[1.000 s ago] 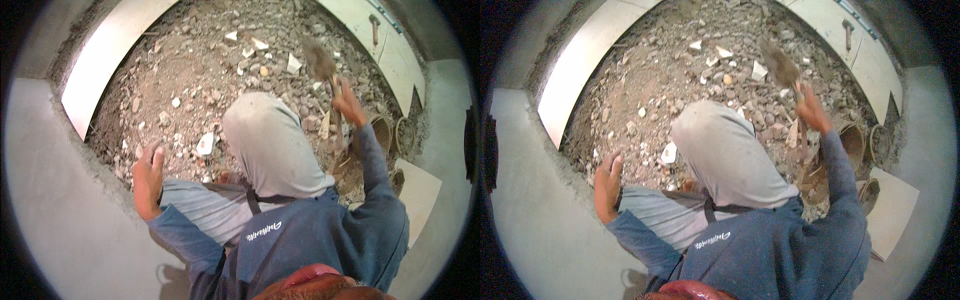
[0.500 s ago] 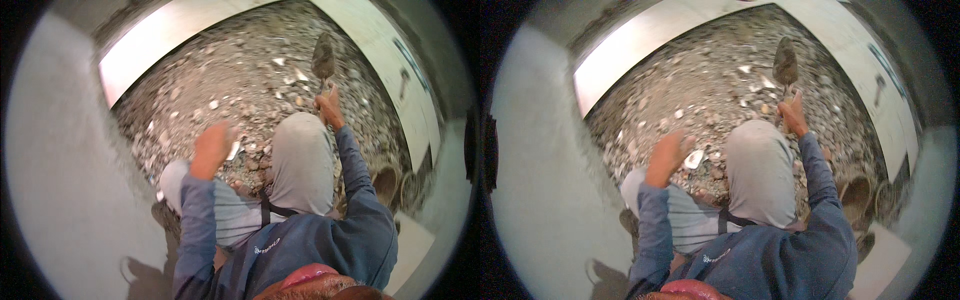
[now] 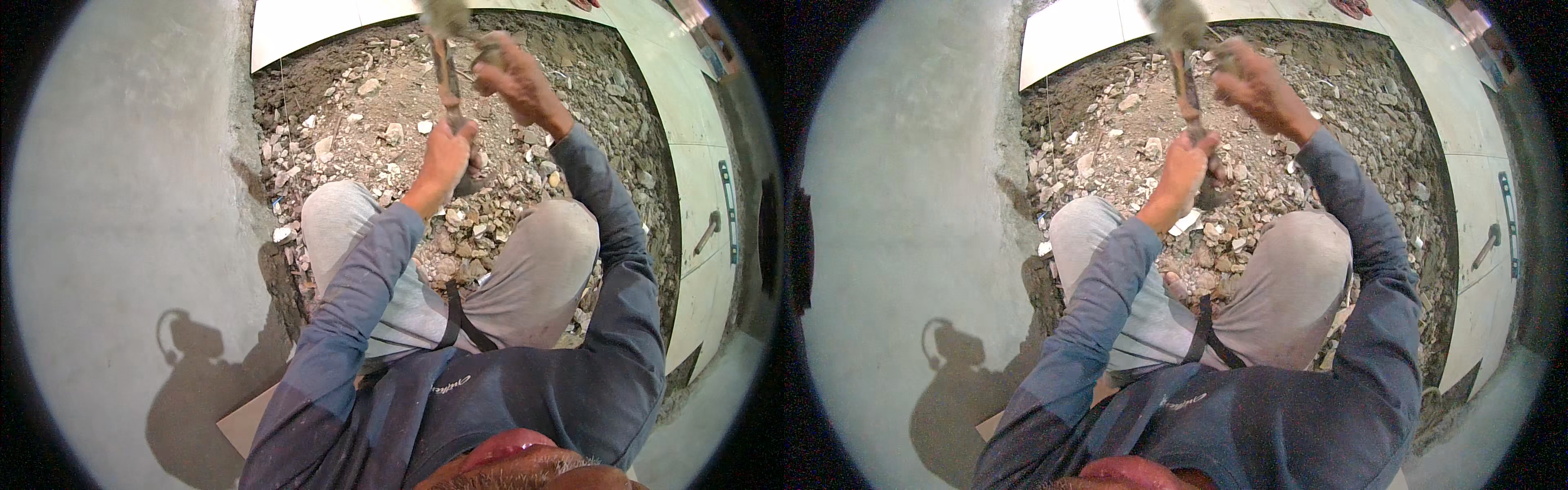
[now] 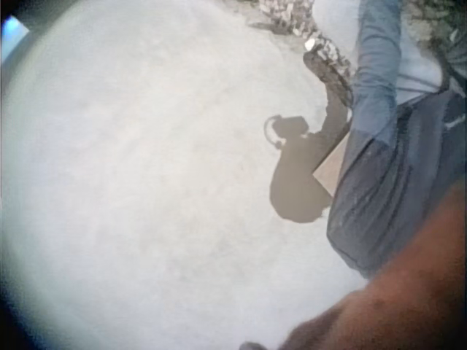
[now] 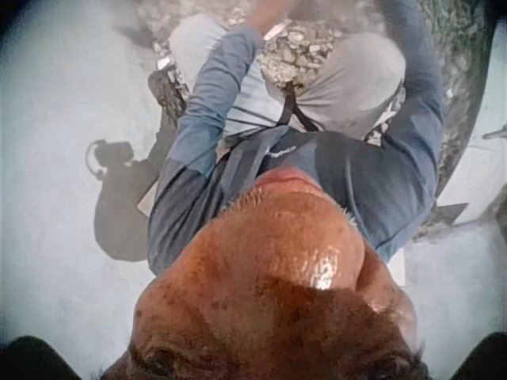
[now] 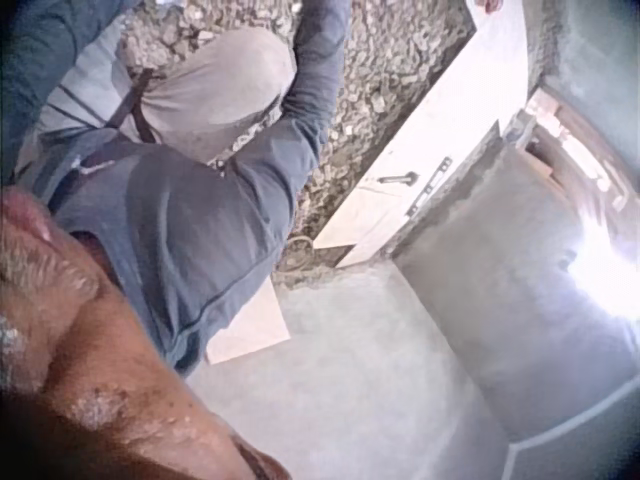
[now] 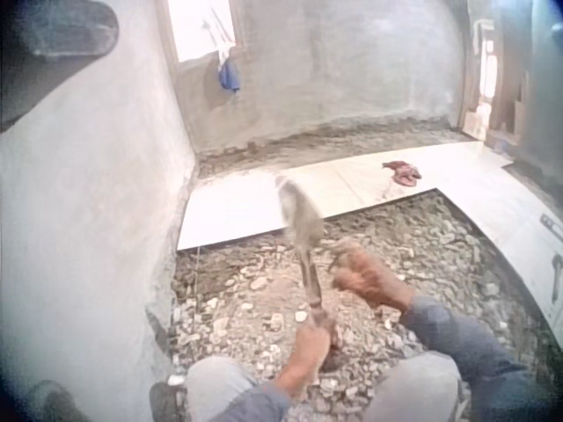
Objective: The person prepares the substrate by breaking up debris with a hammer and trowel, then measures the layout with a tape measure before applying mortar for new tiles.
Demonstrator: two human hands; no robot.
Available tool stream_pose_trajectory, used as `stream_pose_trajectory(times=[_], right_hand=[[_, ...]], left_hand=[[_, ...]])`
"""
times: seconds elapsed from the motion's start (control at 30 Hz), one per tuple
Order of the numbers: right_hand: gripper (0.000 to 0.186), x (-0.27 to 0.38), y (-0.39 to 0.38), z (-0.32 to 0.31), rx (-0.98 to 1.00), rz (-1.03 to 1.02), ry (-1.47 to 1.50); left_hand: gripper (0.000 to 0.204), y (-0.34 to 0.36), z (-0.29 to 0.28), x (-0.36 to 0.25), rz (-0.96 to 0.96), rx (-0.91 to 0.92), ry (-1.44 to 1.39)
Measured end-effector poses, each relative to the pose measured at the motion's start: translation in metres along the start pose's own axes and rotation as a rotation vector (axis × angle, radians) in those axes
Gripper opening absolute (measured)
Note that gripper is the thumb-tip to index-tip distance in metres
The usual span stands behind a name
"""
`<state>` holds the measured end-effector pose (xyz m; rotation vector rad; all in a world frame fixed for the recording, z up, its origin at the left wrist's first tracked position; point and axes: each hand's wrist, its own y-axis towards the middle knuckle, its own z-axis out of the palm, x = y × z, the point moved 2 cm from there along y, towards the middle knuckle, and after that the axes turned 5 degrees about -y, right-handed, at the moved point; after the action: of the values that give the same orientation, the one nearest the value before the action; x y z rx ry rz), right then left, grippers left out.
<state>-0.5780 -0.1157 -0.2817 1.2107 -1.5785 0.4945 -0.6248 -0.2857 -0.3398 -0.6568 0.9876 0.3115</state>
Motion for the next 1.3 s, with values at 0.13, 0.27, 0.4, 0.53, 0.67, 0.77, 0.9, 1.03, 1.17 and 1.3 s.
stream_pose_trajectory(times=[0.13,0.27,0.4,0.53,0.67,0.77,0.9,1.03,1.17,1.3], right_hand=[[0.038,-0.035,-0.002,-0.049,-0.192,0.284,-0.008],[0.038,-0.184,-0.019,-0.065,-0.162,0.384,-0.371],[0.034,-0.229,0.007,0.026,0.187,-0.044,-0.618],[0.032,-0.193,0.064,0.101,0.129,0.206,-0.193],[0.040,-0.237,0.074,0.085,-0.049,0.638,0.106],[0.041,-0.302,0.028,0.024,-0.310,0.431,0.047],[0.033,-0.281,-0.052,0.010,-0.527,0.725,0.479],[0.029,-0.252,-0.083,0.013,-0.706,0.697,0.135],[0.038,-0.246,-0.017,0.044,-0.201,0.096,-0.584],[0.041,-0.232,0.066,0.074,0.003,0.404,-0.292]], left_hand=[[0.019,-0.002,-0.041,-0.050,0.118,-0.224,-0.185],[0.021,0.001,-0.063,-0.064,0.280,-0.367,-0.377],[0.015,-0.008,-0.050,-0.071,0.301,-0.396,-0.368],[0.014,-0.023,-0.040,-0.080,0.262,-0.334,-0.298],[0.015,-0.024,-0.040,-0.078,0.241,-0.354,-0.191],[0.015,-0.008,-0.037,-0.071,0.225,-0.305,-0.226],[0.016,-0.010,-0.070,-0.070,0.194,-0.412,-0.287],[0.016,-0.008,-0.053,-0.072,0.186,-0.327,-0.331],[0.018,-0.010,-0.030,-0.068,0.214,-0.274,-0.244],[0.017,-0.024,-0.027,-0.074,0.193,-0.281,-0.178]])
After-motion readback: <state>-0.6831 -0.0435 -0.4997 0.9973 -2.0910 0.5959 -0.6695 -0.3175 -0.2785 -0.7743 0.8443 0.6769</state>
